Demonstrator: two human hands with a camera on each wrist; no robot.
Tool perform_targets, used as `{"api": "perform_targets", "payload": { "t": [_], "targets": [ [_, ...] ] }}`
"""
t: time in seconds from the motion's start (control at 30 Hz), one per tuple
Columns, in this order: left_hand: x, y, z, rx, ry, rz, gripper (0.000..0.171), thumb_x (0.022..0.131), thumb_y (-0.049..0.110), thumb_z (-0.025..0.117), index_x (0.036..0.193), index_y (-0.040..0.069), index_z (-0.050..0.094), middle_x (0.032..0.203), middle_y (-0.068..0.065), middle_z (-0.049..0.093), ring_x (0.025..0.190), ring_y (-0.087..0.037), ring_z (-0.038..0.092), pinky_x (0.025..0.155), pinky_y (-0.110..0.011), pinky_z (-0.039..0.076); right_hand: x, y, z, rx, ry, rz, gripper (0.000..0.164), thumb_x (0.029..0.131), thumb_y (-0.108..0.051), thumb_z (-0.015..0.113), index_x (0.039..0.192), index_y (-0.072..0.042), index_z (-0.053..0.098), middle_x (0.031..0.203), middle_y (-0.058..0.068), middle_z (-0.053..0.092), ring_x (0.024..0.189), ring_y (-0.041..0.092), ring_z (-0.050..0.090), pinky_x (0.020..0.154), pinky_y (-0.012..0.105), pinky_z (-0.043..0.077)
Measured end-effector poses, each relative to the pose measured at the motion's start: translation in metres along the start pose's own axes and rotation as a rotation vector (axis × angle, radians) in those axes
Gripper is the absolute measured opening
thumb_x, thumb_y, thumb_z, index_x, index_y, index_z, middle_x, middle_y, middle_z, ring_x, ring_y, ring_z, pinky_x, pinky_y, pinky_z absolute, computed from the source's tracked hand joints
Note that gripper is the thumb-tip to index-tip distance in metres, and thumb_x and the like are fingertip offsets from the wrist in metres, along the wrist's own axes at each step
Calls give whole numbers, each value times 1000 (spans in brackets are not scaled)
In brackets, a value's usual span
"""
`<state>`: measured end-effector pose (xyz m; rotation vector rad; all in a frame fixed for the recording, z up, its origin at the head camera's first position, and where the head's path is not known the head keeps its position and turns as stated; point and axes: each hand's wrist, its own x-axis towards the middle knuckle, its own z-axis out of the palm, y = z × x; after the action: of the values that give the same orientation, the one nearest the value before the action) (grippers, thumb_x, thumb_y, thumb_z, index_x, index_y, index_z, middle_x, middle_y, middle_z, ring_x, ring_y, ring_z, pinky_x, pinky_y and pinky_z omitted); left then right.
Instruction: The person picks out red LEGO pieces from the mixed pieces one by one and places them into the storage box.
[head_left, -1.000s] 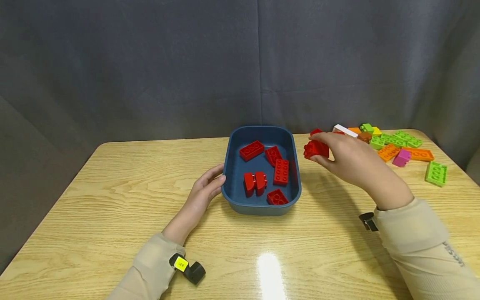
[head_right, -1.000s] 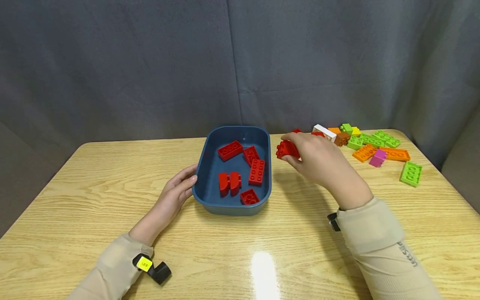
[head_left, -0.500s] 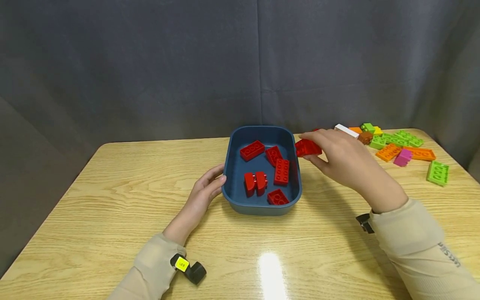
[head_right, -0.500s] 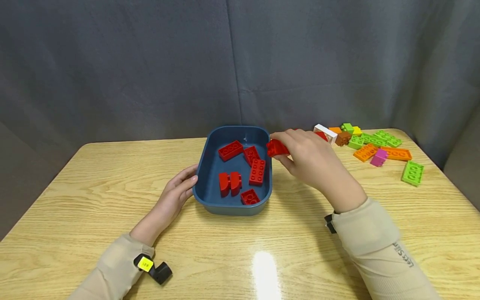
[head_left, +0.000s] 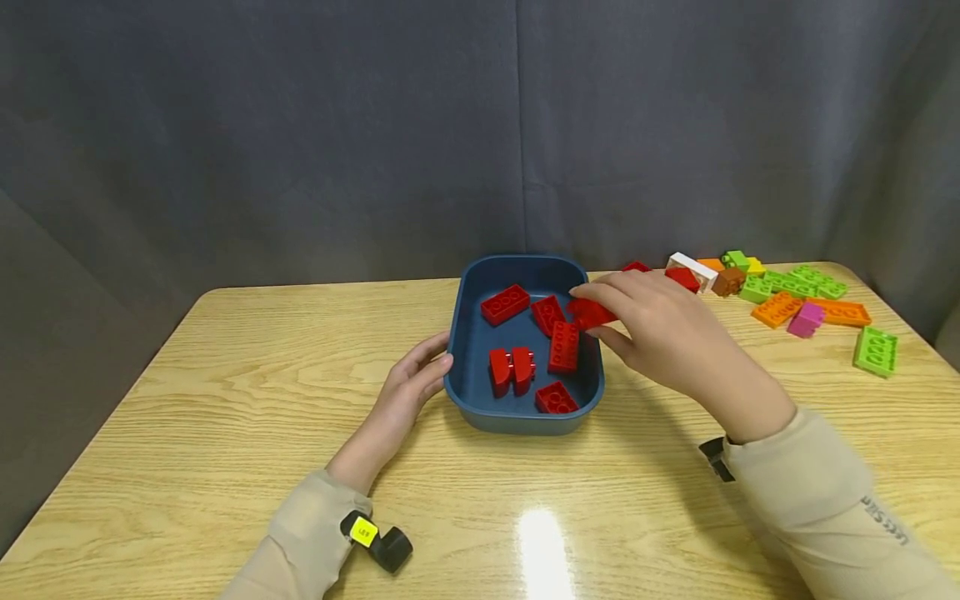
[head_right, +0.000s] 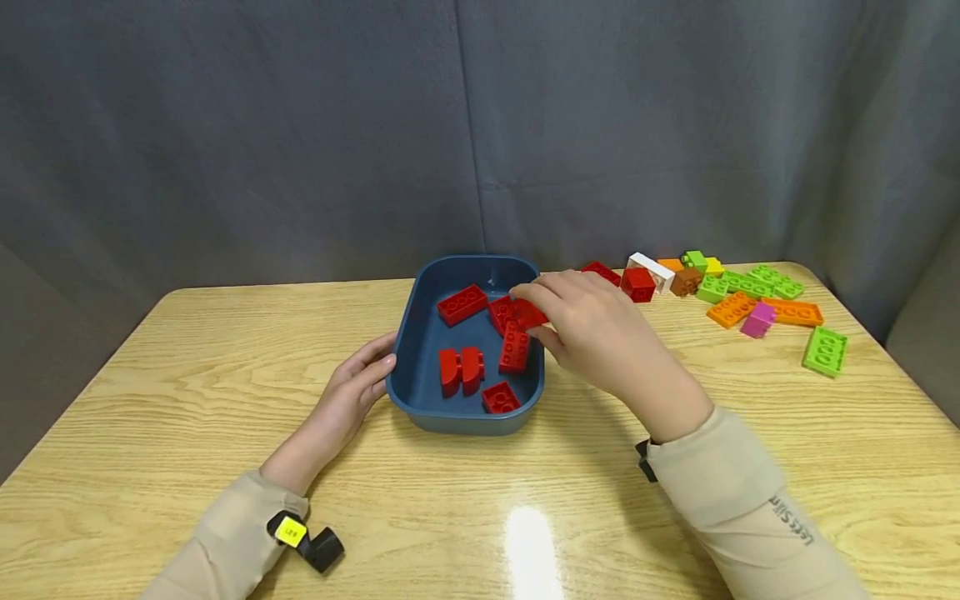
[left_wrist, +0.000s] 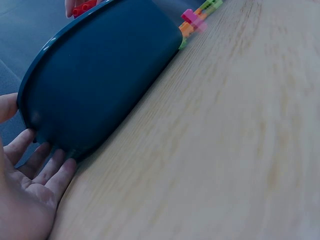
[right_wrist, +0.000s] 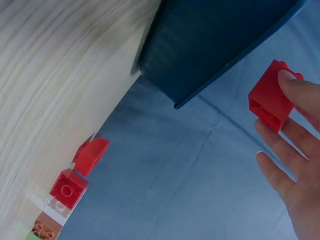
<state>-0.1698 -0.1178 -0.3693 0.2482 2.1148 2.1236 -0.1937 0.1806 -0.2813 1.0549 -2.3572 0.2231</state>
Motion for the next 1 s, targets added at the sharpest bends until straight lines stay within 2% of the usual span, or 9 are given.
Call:
{"api": "perform_targets", "payload": {
  "t": [0.57,0.73,1.0],
  "targets": [
    [0,0,0,-2,-5,3,49,97,25,46,143,9,39,149,-12,38,133,-23,39,114,-49,31,3,-18,9,13,-94,-23,48,71,-18,78,116,-8,65,103,10,71,94,24,62,85,43,55],
    [0,0,0,-1,0,-2,49,97,25,46,143,10,39,149,-12,38,133,-22,39,114,-49,32,4,-20,14,14,-103,-46,49,71,-21,78,117,-10,66,98,8,72,87,22,62,82,41,54],
    [0,0,-1,5,3,-11,49,97,26,47,143,11,39,149,-11,38,132,-21,39,114,-48,32,4,-25,18,15,-136,-48,50,72,-26,78,118,-11,65,98,7,73,86,20,62,81,40,55]
  ]
}}
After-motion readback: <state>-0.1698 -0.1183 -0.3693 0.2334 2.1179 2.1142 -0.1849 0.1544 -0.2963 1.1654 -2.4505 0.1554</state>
